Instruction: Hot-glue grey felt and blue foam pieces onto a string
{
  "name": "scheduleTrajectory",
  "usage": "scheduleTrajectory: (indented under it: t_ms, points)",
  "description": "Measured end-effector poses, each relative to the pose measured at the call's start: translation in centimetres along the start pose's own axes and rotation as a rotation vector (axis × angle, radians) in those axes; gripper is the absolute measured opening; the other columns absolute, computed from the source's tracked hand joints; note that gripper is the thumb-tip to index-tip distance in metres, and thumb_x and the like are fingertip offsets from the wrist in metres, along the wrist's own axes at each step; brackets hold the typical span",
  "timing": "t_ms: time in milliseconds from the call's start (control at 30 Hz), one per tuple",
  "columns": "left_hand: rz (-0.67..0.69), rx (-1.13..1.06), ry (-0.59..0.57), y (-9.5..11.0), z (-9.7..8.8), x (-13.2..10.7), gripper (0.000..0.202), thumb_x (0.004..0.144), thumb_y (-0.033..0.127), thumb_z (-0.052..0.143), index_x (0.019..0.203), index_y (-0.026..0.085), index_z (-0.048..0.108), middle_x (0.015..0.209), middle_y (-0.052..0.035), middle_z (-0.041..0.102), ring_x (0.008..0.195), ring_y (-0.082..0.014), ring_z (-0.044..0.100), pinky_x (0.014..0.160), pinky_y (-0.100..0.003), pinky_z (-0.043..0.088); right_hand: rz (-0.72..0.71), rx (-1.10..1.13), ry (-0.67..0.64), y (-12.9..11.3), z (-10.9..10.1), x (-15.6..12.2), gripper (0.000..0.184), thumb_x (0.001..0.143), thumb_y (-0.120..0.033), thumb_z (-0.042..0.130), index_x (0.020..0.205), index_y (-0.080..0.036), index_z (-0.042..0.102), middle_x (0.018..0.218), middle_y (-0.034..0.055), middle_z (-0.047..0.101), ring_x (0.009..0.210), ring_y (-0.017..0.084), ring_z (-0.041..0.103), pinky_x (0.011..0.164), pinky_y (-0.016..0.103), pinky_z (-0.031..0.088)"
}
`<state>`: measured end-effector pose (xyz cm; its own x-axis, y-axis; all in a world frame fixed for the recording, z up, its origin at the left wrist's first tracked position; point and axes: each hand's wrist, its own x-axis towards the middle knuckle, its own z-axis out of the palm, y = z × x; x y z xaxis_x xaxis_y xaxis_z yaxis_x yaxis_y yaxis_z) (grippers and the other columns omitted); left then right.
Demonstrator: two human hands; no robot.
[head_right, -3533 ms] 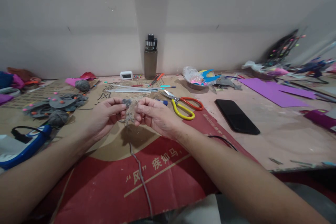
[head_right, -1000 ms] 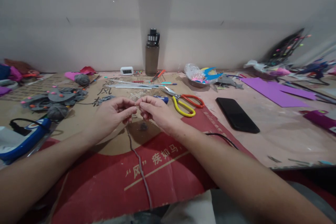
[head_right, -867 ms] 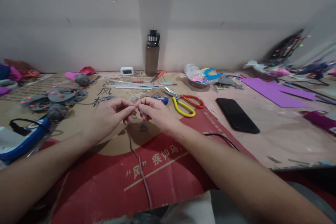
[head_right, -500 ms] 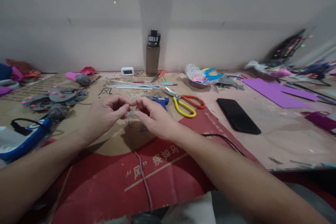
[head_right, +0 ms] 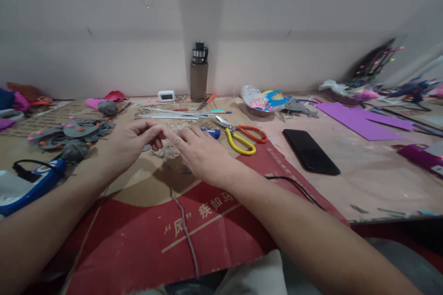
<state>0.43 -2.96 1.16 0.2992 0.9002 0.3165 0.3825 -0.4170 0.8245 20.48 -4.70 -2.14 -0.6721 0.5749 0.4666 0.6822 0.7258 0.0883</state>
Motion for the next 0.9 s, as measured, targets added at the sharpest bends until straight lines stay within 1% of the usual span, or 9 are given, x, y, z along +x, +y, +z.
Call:
scheduleTrajectory:
  t_ms: [133, 233, 400, 467, 533, 600, 700, 833, 900]
  points:
    - [0.001, 0.046, -0.028, 0.1, 0.0, 0.0, 0.028, 0.086, 0.041, 0.055, 0.086, 0.016, 0.068, 0.064, -0.0018, 0.066, 0.058, -0.0120, 0.059, 0.060, -0.023, 0.048, 0.047, -0.133, -0.026, 0.3, -0.2, -0.1, 0.059, 0.090, -0.016, 0.041, 0.147, -0.023, 0.028, 0.114, 0.0128, 0.053, 0.103, 0.027, 0.043, 0.087, 0.044, 0.042]
    - [0.025, 0.159, 0.000, 0.0, -0.1, -0.1, 0.026, 0.084, 0.040, 0.056, 0.089, 0.018, 0.070, 0.065, -0.0007, 0.067, 0.058, -0.0121, 0.059, 0.059, -0.023, 0.046, 0.069, -0.237, -0.036, 0.4, -0.6, -0.3, 0.060, 0.090, -0.017, 0.043, 0.147, -0.030, 0.028, 0.122, 0.0125, 0.050, 0.110, 0.029, 0.041, 0.089, 0.045, 0.039]
    - [0.119, 0.447, -0.001, -0.1, -0.3, -0.3, 0.021, 0.083, 0.028, 0.052, 0.082, 0.019, 0.071, 0.067, -0.0004, 0.067, 0.061, -0.0122, 0.056, 0.058, -0.023, 0.040, 0.043, -0.349, -0.034, 0.4, -0.7, -0.6, 0.065, 0.091, -0.017, 0.043, 0.148, -0.039, 0.022, 0.138, 0.0101, 0.041, 0.115, 0.031, 0.039, 0.092, 0.047, 0.035]
    - [0.142, 0.485, -0.008, -0.2, -0.4, -0.1, 0.020, 0.081, 0.025, 0.051, 0.077, 0.019, 0.069, 0.067, -0.0002, 0.066, 0.062, -0.0121, 0.055, 0.059, -0.023, 0.038, 0.043, -0.354, -0.034, 0.2, -0.6, -0.7, 0.066, 0.091, -0.019, 0.043, 0.149, -0.041, 0.019, 0.140, 0.0091, 0.039, 0.116, 0.031, 0.038, 0.092, 0.047, 0.034]
    - [0.097, 0.405, -0.007, -0.4, -0.5, 0.1, 0.017, 0.080, 0.025, 0.052, 0.073, 0.018, 0.066, 0.063, 0.0008, 0.063, 0.058, -0.0114, 0.053, 0.057, -0.023, 0.038, 0.057, -0.350, -0.023, -0.1, -0.6, -0.7, 0.067, 0.091, -0.021, 0.045, 0.149, -0.042, 0.018, 0.140, 0.0084, 0.039, 0.116, 0.031, 0.038, 0.092, 0.047, 0.033]
    - [0.006, 0.240, 0.004, -0.9, -0.7, 0.4, 0.015, 0.079, 0.027, 0.053, 0.071, 0.018, 0.061, 0.057, 0.0022, 0.057, 0.053, -0.0105, 0.050, 0.054, -0.022, 0.037, 0.076, -0.345, -0.002, -0.3, -0.6, -0.6, 0.067, 0.091, -0.023, 0.047, 0.148, -0.043, 0.018, 0.141, 0.0079, 0.038, 0.114, 0.031, 0.038, 0.092, 0.048, 0.032]
    - [-0.104, 0.012, 0.025, -1.5, -0.8, 0.8, 0.017, 0.081, 0.031, 0.054, 0.071, 0.017, 0.056, 0.058, 0.0021, 0.054, 0.051, -0.0098, 0.049, 0.051, -0.022, 0.038, 0.093, -0.326, 0.011, -0.4, -0.7, -0.5, 0.065, 0.092, -0.025, 0.046, 0.148, -0.044, 0.019, 0.140, 0.0074, 0.038, 0.112, 0.030, 0.038, 0.091, 0.047, 0.031]
    - [-0.117, -0.185, 0.008, -1.5, -0.5, 0.8, 0.020, 0.082, 0.034, 0.055, 0.071, 0.017, 0.056, 0.067, -0.0008, 0.059, 0.053, -0.0096, 0.052, 0.053, -0.023, 0.042, 0.150, -0.263, 0.007, 0.0, -0.6, -0.5, 0.059, 0.091, -0.027, 0.046, 0.146, -0.040, 0.028, 0.136, 0.0083, 0.041, 0.110, 0.030, 0.037, 0.089, 0.046, 0.032]
    - [-0.087, -0.171, 0.009, -1.2, -0.3, 0.6, 0.022, 0.083, 0.036, 0.055, 0.072, 0.017, 0.057, 0.069, -0.0012, 0.060, 0.054, -0.0096, 0.054, 0.054, -0.023, 0.043, 0.174, -0.258, 0.015, 0.2, -0.6, -0.6, 0.058, 0.091, -0.026, 0.046, 0.145, -0.039, 0.031, 0.136, 0.0090, 0.041, 0.110, 0.031, 0.036, 0.088, 0.046, 0.032]
